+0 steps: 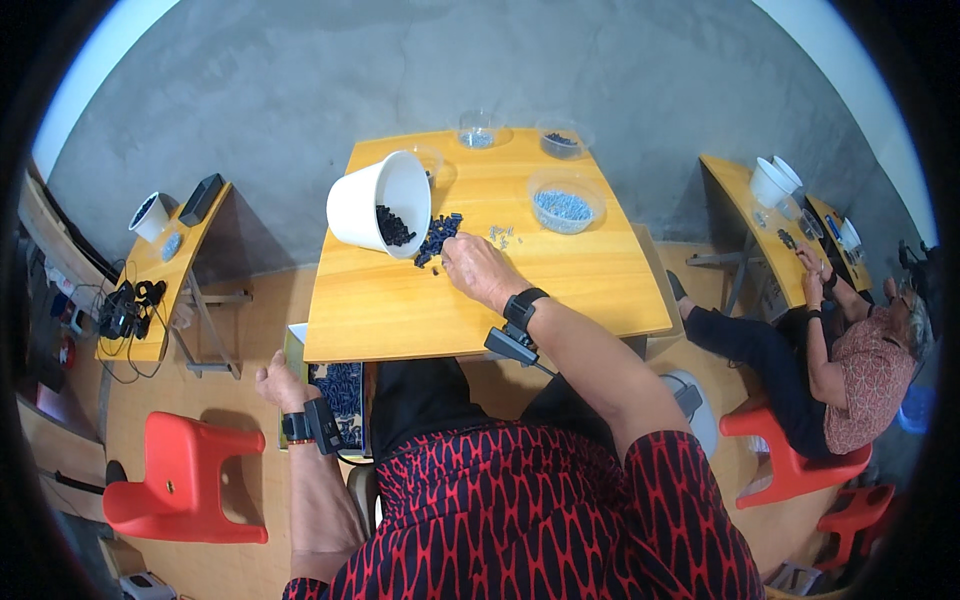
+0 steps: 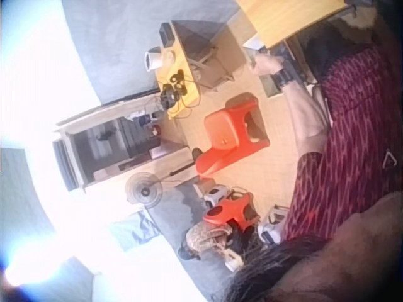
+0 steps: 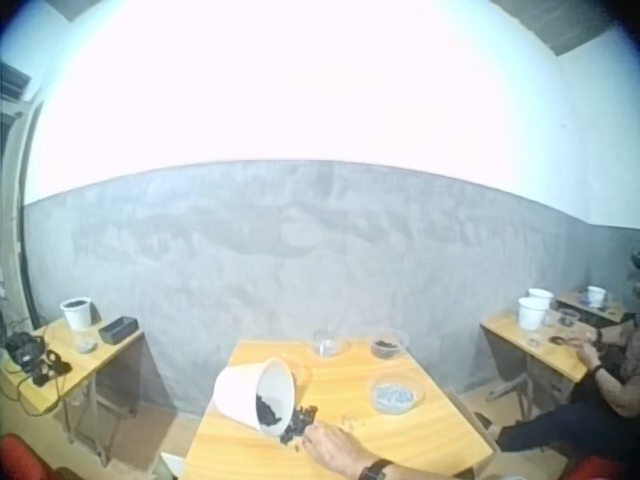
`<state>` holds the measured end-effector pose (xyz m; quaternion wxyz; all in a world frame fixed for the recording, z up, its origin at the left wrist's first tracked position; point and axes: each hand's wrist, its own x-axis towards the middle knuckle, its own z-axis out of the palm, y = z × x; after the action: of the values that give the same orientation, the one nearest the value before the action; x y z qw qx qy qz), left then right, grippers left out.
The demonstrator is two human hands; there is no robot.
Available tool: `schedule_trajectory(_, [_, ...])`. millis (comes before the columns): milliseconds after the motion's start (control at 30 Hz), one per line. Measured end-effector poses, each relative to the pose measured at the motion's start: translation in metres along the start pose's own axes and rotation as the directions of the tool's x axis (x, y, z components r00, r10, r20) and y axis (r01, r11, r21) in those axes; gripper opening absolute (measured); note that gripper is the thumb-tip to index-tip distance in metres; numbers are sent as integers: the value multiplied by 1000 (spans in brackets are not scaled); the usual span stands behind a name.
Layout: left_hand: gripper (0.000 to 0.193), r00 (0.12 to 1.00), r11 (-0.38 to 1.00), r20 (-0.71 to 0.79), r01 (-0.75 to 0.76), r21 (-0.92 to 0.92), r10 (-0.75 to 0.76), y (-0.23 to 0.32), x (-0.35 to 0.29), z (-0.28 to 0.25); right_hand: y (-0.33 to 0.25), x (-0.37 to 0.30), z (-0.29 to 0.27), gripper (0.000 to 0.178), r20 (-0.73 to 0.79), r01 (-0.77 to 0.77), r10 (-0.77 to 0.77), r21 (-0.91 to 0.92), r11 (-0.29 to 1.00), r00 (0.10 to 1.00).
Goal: Assembling small black plastic components by fitting them onto narrow tubes or pegs.
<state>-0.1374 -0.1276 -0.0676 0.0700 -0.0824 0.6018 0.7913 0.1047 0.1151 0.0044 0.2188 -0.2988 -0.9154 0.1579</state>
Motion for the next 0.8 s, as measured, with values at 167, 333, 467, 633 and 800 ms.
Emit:
schedule_trajectory(167, [48, 939, 937, -20, -339, 81, 342, 29, -51, 25, 6, -9, 0, 15, -24, 33, -33, 30, 999, 999])
schedule_trajectory(333, [25, 772, 891, 485, -452, -36, 411, 19, -93, 39, -2, -31, -15, 13, -117, -46, 75, 236, 971, 990])
schedule_trajectory(467, [27, 348, 569, 875, -816, 106, 336, 21, -121, 46, -9, -51, -22, 15, -11, -88, 104, 458, 885, 995])
schedule_trajectory(633, [36, 136, 353, 934, -935, 11, 330, 14, -148, 53, -6, -71, -20, 19, 118, -199, 161, 651, 733, 980])
schedule_trajectory(800, [25, 374, 705, 898, -701, 110, 232, 7, -152, 54, -6, -81, -20, 23, 179, -303, 283, 816, 492, 942])
